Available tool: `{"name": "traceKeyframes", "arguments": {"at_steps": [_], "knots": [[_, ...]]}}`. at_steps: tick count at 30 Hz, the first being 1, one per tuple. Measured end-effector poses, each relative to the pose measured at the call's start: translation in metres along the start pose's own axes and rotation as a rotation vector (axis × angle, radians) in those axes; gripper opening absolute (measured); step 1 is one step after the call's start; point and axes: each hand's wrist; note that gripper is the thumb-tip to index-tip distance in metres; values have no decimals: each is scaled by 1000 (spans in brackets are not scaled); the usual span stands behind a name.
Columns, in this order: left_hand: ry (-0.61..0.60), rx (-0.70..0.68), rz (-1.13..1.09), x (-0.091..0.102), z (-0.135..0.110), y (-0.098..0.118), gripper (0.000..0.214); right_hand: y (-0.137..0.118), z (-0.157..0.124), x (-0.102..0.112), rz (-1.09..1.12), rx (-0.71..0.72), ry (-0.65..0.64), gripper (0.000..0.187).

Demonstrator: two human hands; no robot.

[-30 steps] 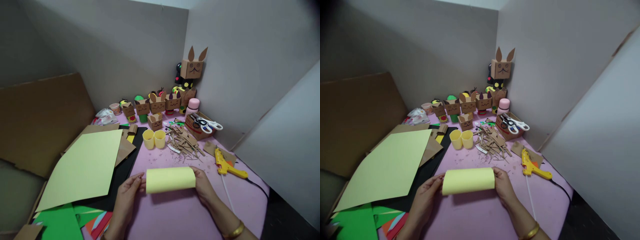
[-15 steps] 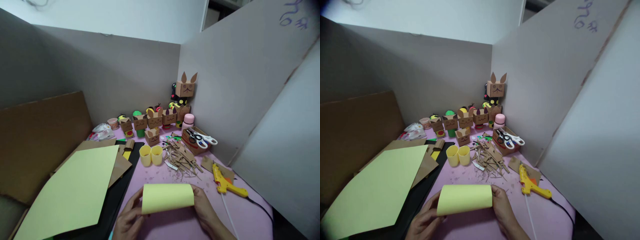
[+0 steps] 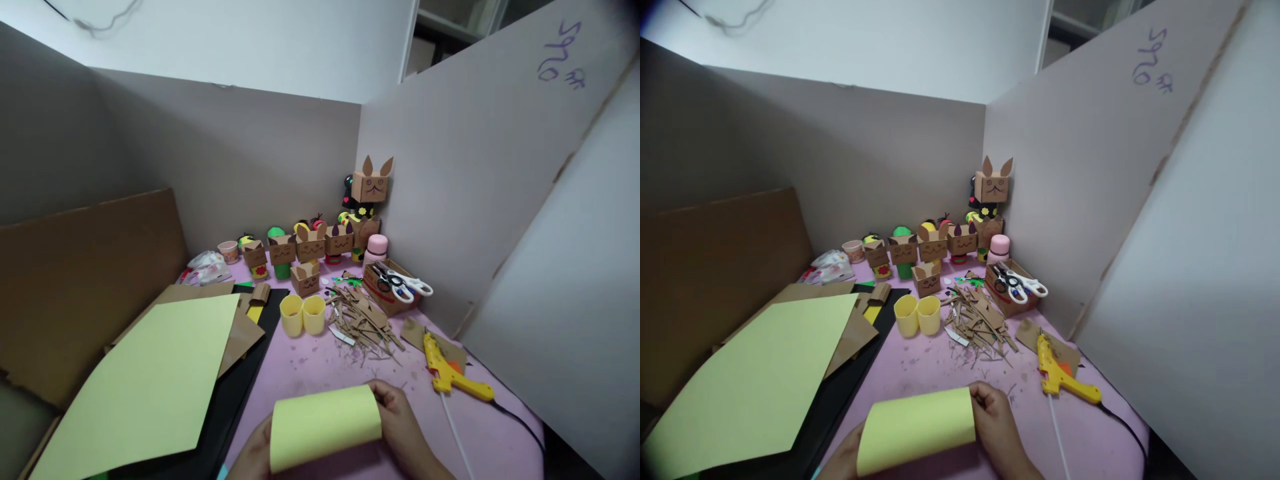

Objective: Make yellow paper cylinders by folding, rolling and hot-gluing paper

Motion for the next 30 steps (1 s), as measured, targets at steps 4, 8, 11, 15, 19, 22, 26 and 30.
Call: {"name": "traceKeyframes", "arguments": {"at_steps": [4, 8, 11, 15, 19, 22, 26, 30], "knots": [[-38, 26, 0, 3, -2, 5, 40, 0, -1, 4, -31, -20, -41, 12], [15, 37, 27, 4, -2, 3, 30, -1, -5, 6, -40, -52, -66, 8], [22, 20, 42, 2, -5, 3, 21, -2, -6, 7, -49, -64, -71, 7], [15, 2, 73, 2, -6, 5, 13, -3, -5, 6, -41, -70, -75, 9], [25, -26, 122, 7, -1, 0, 10, -2, -4, 3, -30, -69, -79, 13], [43, -29, 136, 11, 3, -4, 11, -1, -3, 1, 7, -84, -78, 13], [89, -2, 90, 11, 4, -5, 13, 1, -1, -1, 75, -123, -64, 12], [94, -4, 24, 9, 2, -3, 13, 2, -1, -2, 124, -154, -56, 13]]}}
Point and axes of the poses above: each hand's wrist, its own z-axis towards the middle knuckle, its own x-axis out of the back of the hand, y = z × x, and after that the axes turned 6 degrees about z, right-handed
